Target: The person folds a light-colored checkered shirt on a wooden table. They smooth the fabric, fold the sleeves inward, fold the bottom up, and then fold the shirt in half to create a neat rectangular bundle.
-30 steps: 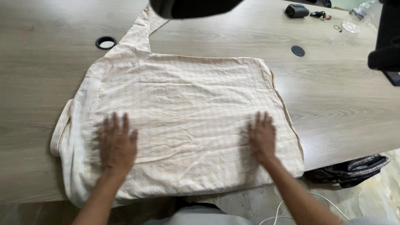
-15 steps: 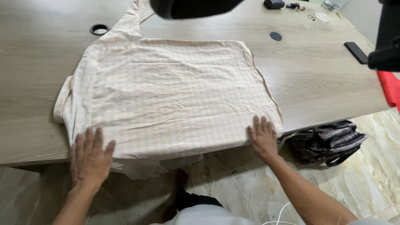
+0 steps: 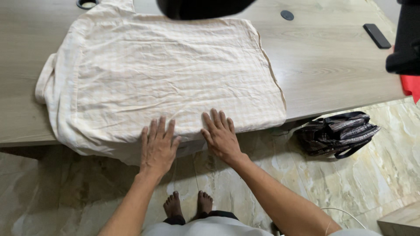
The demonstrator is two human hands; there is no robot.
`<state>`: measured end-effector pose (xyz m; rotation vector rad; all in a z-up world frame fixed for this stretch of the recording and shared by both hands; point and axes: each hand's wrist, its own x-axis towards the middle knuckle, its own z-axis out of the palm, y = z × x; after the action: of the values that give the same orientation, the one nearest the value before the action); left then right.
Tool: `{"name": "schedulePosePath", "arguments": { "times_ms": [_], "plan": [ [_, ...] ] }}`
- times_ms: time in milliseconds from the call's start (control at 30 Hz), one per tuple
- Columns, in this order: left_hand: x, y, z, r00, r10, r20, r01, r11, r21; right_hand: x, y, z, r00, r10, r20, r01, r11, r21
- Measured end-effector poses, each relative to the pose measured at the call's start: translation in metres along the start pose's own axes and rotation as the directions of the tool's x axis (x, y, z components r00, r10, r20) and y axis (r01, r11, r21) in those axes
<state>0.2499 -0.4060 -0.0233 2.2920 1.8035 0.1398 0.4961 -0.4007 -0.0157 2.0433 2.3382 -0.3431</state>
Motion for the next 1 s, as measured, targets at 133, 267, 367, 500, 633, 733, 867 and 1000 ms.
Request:
{"name": "schedulePosePath", "arguments": {
  "times_ms": [133,267,367,500,633,733,867,1000],
  "plan": [
    [-0.008,-0.035,-0.002,0.993,-0.096,-0.062,0.094,0.995,-0.021,-0.01,0.062,-0.006,0.993,-0.001,-0.117,0.001,1.0,0.004],
    [-0.038,-0.099,-0.015,0.913,-0.378,-0.153,0.363,0.925,-0.116,-0.031,0.147,-0.012,0.96,0.236,-0.148,-0.233,0.972,0.039],
    [-0.064,-0.137,-0.03,0.729,-0.67,-0.142,0.614,0.732,-0.295,-0.045,0.196,-0.016,0.863,0.481,-0.157,-0.451,0.872,0.19],
    [-0.07,-0.171,-0.038,0.499,-0.851,-0.163,0.578,0.467,-0.669,-0.053,0.226,-0.007,0.577,0.799,-0.166,-0.458,0.486,0.744],
    [-0.035,-0.208,-0.04,0.344,-0.936,0.07,0.457,0.102,-0.883,-0.035,0.23,0.005,0.644,0.761,0.082,-0.199,0.064,0.978],
    [-0.026,-0.233,-0.037,0.42,-0.868,0.267,0.397,-0.089,-0.913,-0.026,0.229,0.007,0.608,0.765,0.214,-0.164,-0.142,0.976],
    [-0.037,-0.246,-0.032,0.494,-0.846,0.203,0.4,0.014,-0.916,-0.033,0.227,0.001,0.662,0.693,0.286,-0.188,-0.217,0.958],
    [-0.039,-0.245,-0.038,0.454,-0.879,0.142,0.314,0.01,-0.949,-0.039,0.229,-0.003,0.693,0.651,0.309,-0.24,-0.195,0.951]
  ]
}}
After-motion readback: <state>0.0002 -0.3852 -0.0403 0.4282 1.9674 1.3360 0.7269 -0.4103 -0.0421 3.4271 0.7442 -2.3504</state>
